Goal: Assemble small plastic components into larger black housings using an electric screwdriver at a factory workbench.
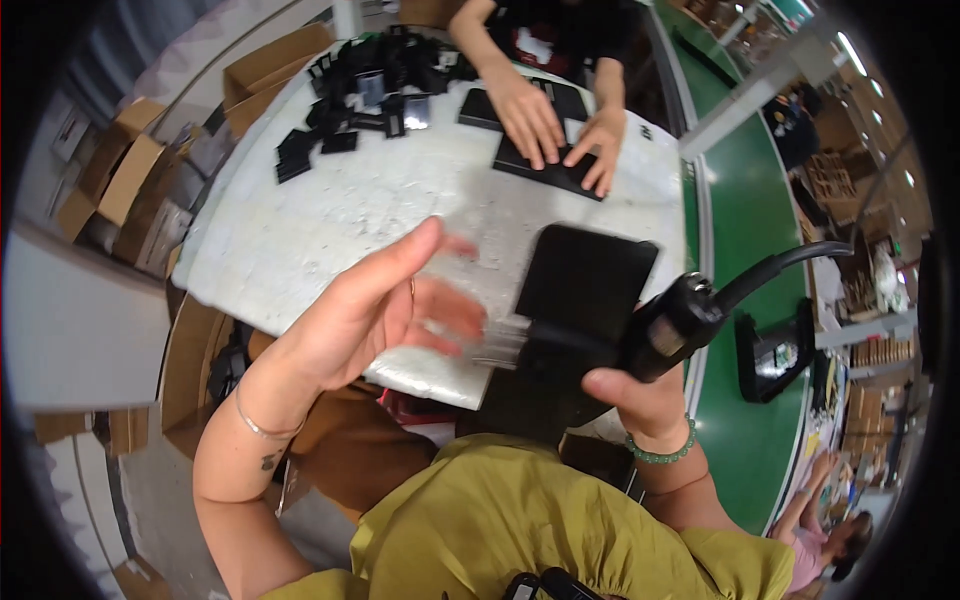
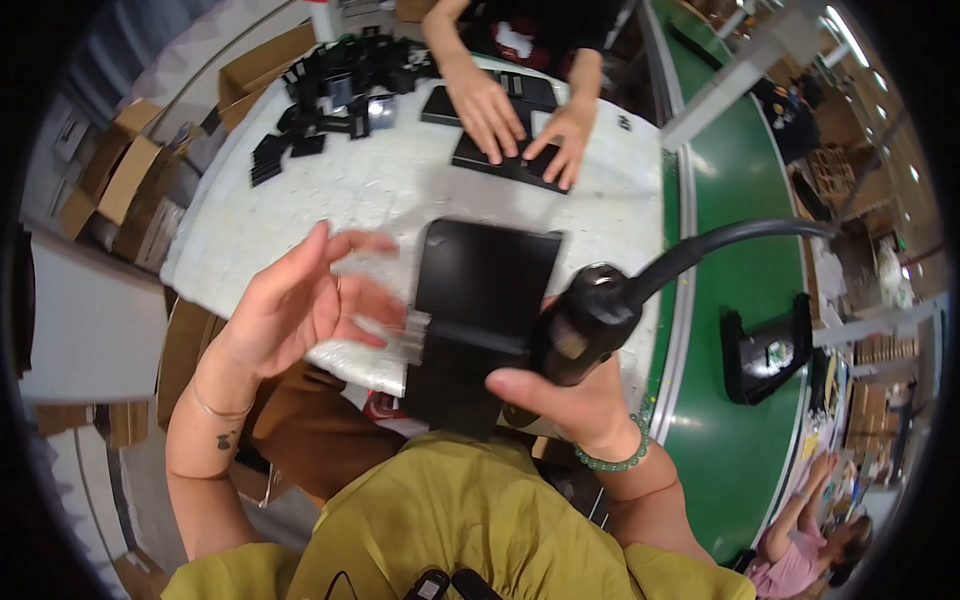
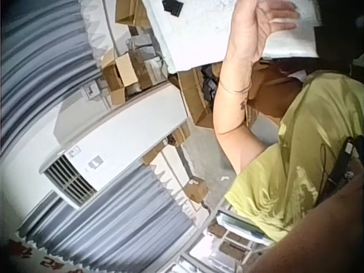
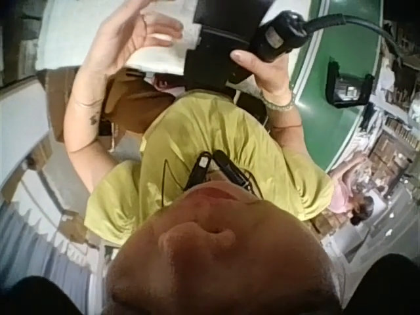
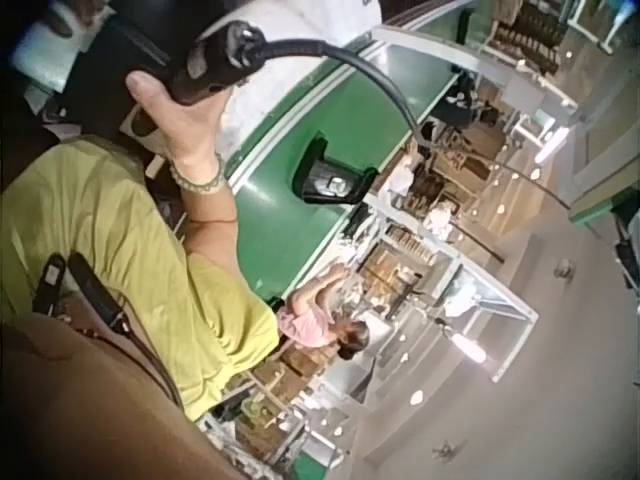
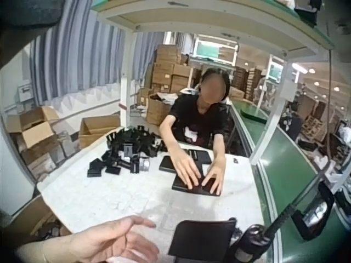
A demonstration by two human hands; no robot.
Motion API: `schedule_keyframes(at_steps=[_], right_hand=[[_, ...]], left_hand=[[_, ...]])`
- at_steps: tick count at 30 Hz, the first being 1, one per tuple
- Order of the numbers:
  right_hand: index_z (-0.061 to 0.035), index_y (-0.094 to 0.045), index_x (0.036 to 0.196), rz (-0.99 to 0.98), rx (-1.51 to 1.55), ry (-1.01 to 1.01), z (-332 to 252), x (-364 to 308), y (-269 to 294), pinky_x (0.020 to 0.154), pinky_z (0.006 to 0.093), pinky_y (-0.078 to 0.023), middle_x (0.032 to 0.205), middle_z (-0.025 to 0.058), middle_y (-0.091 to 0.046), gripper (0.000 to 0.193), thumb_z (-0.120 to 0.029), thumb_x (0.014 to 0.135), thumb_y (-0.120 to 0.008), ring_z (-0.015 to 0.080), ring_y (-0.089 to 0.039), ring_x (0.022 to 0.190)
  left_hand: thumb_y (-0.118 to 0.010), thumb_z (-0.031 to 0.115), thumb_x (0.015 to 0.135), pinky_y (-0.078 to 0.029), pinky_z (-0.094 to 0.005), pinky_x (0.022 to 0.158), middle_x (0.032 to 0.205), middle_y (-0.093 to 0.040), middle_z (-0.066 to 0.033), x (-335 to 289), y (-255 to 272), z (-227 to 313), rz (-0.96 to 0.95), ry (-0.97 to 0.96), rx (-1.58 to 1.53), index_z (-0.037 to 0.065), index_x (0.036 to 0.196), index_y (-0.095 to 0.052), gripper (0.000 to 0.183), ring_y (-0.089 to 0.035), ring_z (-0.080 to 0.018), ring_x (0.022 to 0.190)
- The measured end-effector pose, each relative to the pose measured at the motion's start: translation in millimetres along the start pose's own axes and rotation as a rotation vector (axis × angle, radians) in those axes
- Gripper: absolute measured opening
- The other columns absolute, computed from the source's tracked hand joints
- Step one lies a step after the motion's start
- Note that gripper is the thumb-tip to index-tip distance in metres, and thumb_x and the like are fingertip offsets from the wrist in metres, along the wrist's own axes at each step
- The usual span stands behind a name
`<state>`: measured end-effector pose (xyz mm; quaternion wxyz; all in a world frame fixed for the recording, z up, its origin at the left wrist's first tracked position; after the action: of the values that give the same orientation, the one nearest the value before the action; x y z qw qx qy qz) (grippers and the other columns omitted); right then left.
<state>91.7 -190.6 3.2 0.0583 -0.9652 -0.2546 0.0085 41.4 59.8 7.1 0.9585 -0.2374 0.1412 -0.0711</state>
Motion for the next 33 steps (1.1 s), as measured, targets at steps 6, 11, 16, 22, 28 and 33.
schedule_keyframes(at_steps=[6, 11, 16, 22, 28, 33], right_hand=[[0.0012, -0.046, 0.121, 0.065, 0.063, 0.078, -4, 21, -28, 0.084, 0.0316, -0.045, 0.107, 0.0087, -0.057, 0.058, -0.012, 0.071, -0.074, 0.0173, -0.057, 0.095], [0.0021, -0.04, 0.124, 0.073, -0.02, 0.107, -7, 27, -7, 0.067, 0.0271, -0.047, 0.092, 0.0141, -0.064, 0.051, -0.014, 0.081, -0.063, 0.0149, -0.06, 0.069], [0.0016, -0.045, 0.119, 0.116, 0.003, 0.153, 3, 20, 17, 0.061, 0.0214, -0.045, 0.076, 0.0031, -0.059, 0.048, 0.004, 0.076, -0.066, 0.0081, -0.055, 0.067], [-0.0003, -0.048, 0.109, 0.104, 0.006, 0.291, 14, 12, 24, 0.066, 0.0235, -0.047, 0.083, 0.0045, -0.059, 0.04, 0.004, 0.075, -0.068, 0.0099, -0.057, 0.075], [-0.0015, -0.048, 0.106, 0.056, 0.033, 0.298, 16, 1, 26, 0.067, 0.023, -0.045, 0.085, 0.0061, -0.058, 0.041, 0.005, 0.072, -0.069, 0.0095, -0.056, 0.076], [-0.002, -0.044, 0.101, 0.175, 0.297, 0.394, 16, -4, 46, 0.058, 0.0238, -0.042, 0.066, 0.0033, -0.052, 0.031, -0.003, 0.075, -0.062, 0.0083, -0.049, 0.059]], left_hand=[[-0.061, 0.013, 0.086, -0.052, -0.0255, 0.07, 0.096, -0.062, -0.0054, -14, -20, -25, -0.059, 0.052, 0.145, 0.002, 0.12, -0.052, 0.037, -0.06, -0.0105, 0.084], [-0.065, 0.016, 0.084, -0.049, -0.021, 0.06, 0.086, -0.065, -0.0006, -21, 71, 2, 0.448, -0.161, 0.433, 0.004, 0.1, -0.064, 0.02, -0.058, -0.0054, 0.072], [-0.066, 0.014, 0.082, -0.048, -0.0257, 0.062, 0.078, -0.064, -0.0022, -78, 189, 8, 0.907, 0.024, 0.905, -0.001, 0.107, -0.062, 0.029, -0.06, -0.0112, 0.07], [-0.073, 0.012, 0.074, -0.046, -0.0343, 0.08, 0.104, -0.06, -0.0133, 22, 83, 41, 0.717, -0.564, 1.513, 0.003, 0.108, -0.06, 0.038, -0.058, -0.0293, 0.095], [-0.071, 0.015, 0.075, -0.045, -0.0375, 0.084, 0.103, -0.06, -0.0127, 137, 22, 9, 0.004, -0.741, 1.645, 0.001, 0.101, -0.061, 0.031, -0.055, -0.0327, 0.097], [-0.072, 0.02, 0.074, -0.044, -0.0379, 0.086, 0.107, -0.058, -0.0129, 190, 7, -5, -0.023, -0.769, 1.644, 0.001, 0.102, -0.06, 0.036, -0.053, -0.0334, 0.098]])
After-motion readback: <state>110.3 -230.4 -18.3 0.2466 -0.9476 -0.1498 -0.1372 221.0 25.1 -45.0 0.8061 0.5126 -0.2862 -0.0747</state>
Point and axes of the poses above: each hand's wrist, its own x-axis towards the middle knuckle, its own y-axis out of the back of the hand, z = x × y, the point moved 2 cm from there along x, towards the middle knuckle
